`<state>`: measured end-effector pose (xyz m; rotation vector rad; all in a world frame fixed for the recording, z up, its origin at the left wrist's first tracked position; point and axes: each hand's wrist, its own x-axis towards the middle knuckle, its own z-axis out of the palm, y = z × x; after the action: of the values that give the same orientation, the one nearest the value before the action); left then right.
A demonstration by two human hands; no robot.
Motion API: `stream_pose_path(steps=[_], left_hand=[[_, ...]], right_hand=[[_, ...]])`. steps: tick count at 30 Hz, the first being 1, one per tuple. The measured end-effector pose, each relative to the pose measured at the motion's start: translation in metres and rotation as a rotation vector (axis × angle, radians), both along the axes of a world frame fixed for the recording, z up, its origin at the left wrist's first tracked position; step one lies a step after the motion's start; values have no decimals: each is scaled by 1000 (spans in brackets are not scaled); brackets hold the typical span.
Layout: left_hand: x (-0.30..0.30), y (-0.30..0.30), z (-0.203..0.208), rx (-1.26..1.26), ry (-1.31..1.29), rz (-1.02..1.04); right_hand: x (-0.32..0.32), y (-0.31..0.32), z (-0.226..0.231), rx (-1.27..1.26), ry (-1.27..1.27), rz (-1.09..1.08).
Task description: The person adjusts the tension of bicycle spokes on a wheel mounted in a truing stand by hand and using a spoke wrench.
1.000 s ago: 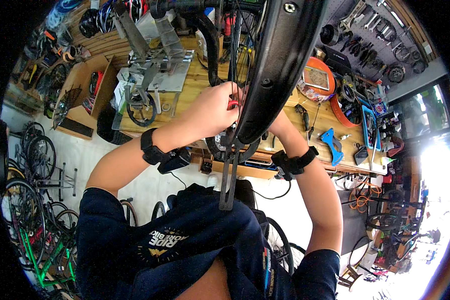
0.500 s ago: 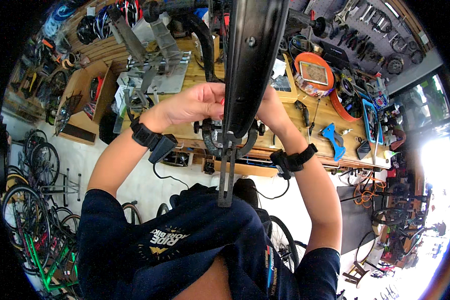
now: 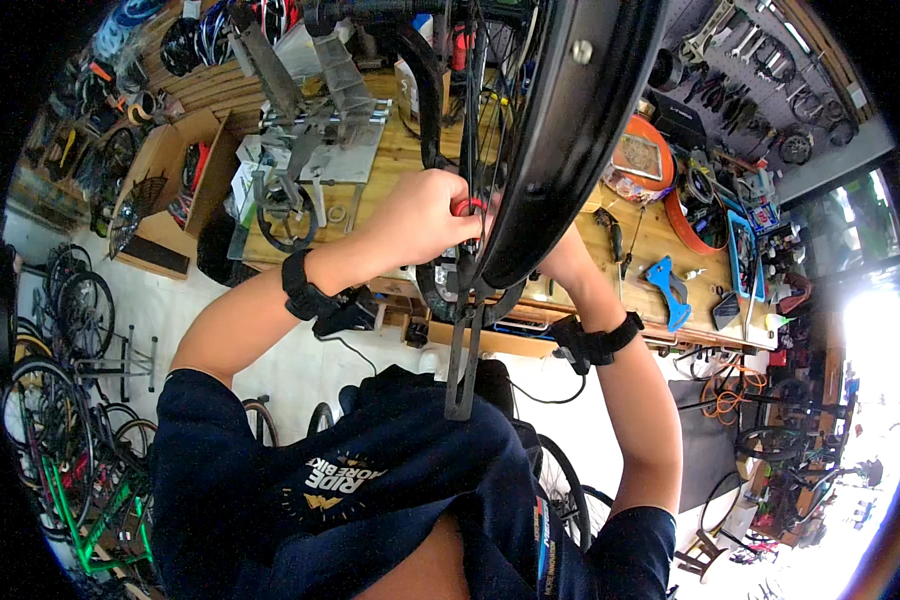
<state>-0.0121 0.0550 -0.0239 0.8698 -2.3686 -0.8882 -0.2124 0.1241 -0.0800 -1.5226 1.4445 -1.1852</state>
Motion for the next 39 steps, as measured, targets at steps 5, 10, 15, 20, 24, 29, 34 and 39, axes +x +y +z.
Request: stream_pose_path(steps=[5,10,15,20,24,29,34,39], left_hand=[[-5,0,-4,-166,-149,21],[-5,5,5,-101,-70,-27],[-4,6,5,449,449,-375],[7,6,41,1102,618,-673],[12,1,42,1308,799,-923],[4,3,35,1355,844,-963],[0,11,36,1240,815,-791],[4,18,47,702,468,-330]], right_hand=[[2,1,10,-42,0,88],[-4,4,10,83,-8,59],[-9,7,17,73,60,61],[15,16,42,-34,-394,254],[6,15,46,168,-448,311],[9,14,31,-35,-359,258],[-4,11,-2,8,-208,113],[-4,5,-1,-122,-40,91]])
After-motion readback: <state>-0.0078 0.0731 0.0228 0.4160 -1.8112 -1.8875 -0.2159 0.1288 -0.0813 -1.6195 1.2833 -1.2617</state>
